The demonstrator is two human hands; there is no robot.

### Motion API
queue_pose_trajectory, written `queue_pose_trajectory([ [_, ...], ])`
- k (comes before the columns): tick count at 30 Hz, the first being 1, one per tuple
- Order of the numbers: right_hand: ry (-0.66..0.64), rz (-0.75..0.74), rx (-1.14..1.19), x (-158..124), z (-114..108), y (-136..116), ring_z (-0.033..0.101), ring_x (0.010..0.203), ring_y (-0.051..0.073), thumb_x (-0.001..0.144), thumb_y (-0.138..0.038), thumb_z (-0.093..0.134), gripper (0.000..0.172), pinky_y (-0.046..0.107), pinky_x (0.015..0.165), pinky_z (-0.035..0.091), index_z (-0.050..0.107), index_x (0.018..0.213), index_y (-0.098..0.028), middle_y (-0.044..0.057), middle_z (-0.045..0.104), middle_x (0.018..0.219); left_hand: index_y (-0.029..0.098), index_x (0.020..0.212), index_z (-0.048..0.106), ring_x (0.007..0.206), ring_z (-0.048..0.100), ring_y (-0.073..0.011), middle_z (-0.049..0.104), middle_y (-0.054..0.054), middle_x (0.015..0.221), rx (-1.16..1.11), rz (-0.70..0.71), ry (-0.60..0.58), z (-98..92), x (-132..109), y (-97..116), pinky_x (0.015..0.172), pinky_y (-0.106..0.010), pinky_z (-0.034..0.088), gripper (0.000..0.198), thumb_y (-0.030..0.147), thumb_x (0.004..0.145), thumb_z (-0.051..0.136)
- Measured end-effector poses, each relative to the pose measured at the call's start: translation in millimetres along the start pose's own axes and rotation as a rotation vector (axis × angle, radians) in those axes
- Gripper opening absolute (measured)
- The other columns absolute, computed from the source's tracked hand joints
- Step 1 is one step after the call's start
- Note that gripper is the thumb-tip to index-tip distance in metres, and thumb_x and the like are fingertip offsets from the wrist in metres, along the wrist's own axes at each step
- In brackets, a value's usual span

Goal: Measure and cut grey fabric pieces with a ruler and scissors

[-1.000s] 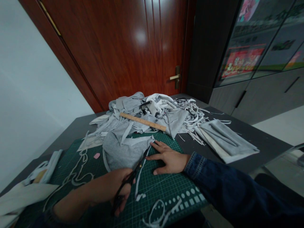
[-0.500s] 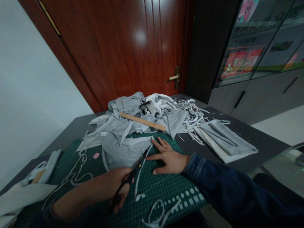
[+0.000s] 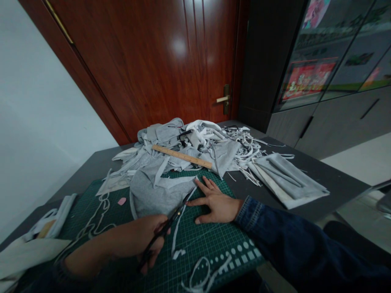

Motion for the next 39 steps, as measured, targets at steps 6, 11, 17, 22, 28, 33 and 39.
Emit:
queue_pose_trajectory([
  [6, 0.0, 0.002, 0.001, -0.5, -0.5, 0.0, -0.014, 0.155, 0.053, 0.083, -0.068, 0.077, 0.072, 0.07, 0.124, 0.0, 0.057, 0.148, -0.045, 0.001, -0.01, 0.177, 0.024, 0.106, 0.048, 0.053, 0.064, -0.0172, 0.07, 0.001, 0.067, -0.027, -0.002, -0.048, -5.4, -7.7, -6.2, 0.053, -0.028, 0.052, 0.036, 0.042, 0.077, 0.062],
  [11, 0.0, 0.009, -0.002, 0.0, 0.2, 0.5, -0.013, 0.155, 0.053, 0.083, -0.064, 0.079, 0.07, 0.069, 0.124, 0.0, 0.058, 0.147, -0.045, 0.001, -0.011, 0.176, 0.023, 0.107, 0.051, 0.052, 0.063, -0.0172, 0.07, 0.0, 0.066, -0.057, -0.011, -0.046, -5.1, -11.6, 1.1, 0.052, -0.028, 0.052, 0.039, 0.049, 0.079, 0.06],
  [17, -0.001, 0.008, -0.019, 0.5, -0.3, 0.0, -0.01, 0.156, 0.052, 0.083, -0.066, 0.078, 0.071, 0.07, 0.124, 0.001, 0.057, 0.148, -0.046, 0.002, -0.006, 0.177, 0.024, 0.1, 0.05, 0.052, 0.062, -0.0165, 0.068, 0.003, 0.064, -0.004, 0.013, -0.025, -6.3, -2.5, 6.4, 0.052, -0.027, 0.051, 0.039, 0.032, 0.065, 0.063],
  [22, 0.006, 0.0, -0.005, 1.0, -0.2, 0.6, -0.011, 0.156, 0.052, 0.083, -0.067, 0.077, 0.069, 0.07, 0.124, 0.0, 0.059, 0.146, -0.046, 0.001, -0.006, 0.177, 0.024, 0.097, 0.05, 0.049, 0.06, -0.0171, 0.066, 0.003, 0.06, 0.05, -0.001, 0.002, -7.3, 2.2, 7.2, 0.049, -0.027, 0.048, 0.032, 0.03, 0.067, 0.057],
  [28, 0.005, 0.009, 0.002, 0.9, 0.4, 1.3, -0.011, 0.156, 0.053, 0.083, -0.068, 0.076, 0.069, 0.07, 0.124, 0.001, 0.059, 0.146, -0.045, 0.001, -0.009, 0.177, 0.024, 0.097, 0.049, 0.05, 0.059, -0.0166, 0.065, 0.004, 0.058, 0.046, 0.026, 0.008, -3.8, 1.3, 10.8, 0.048, -0.025, 0.046, 0.028, 0.031, 0.071, 0.056],
  [33, 0.009, 0.016, -0.002, 0.0, -0.7, -0.4, -0.01, 0.156, 0.053, 0.083, -0.067, 0.077, 0.069, 0.07, 0.124, 0.002, 0.06, 0.146, -0.045, 0.002, -0.008, 0.177, 0.024, 0.096, 0.049, 0.049, 0.059, -0.0158, 0.065, 0.005, 0.059, 0.071, 0.077, 0.004, -3.0, 2.6, 12.6, 0.048, -0.026, 0.046, 0.027, 0.033, 0.072, 0.059],
  [39, 0.004, 0.029, -0.018, 0.3, 0.4, -0.5, -0.009, 0.156, 0.053, 0.084, -0.067, 0.077, 0.069, 0.07, 0.124, 0.001, 0.059, 0.147, -0.044, 0.002, -0.008, 0.177, 0.024, 0.09, 0.048, 0.048, 0.059, -0.0152, 0.065, 0.005, 0.058, 0.088, 0.072, 0.028, -6.3, 4.2, 14.3, 0.047, -0.025, 0.045, 0.025, 0.029, 0.068, 0.057],
])
Point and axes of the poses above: each hand's wrist, its own x-axis towards the middle knuckle, its own z-axis out of the palm, y = z × x, the point moved 3 cm from there along x, towards the middle knuckle
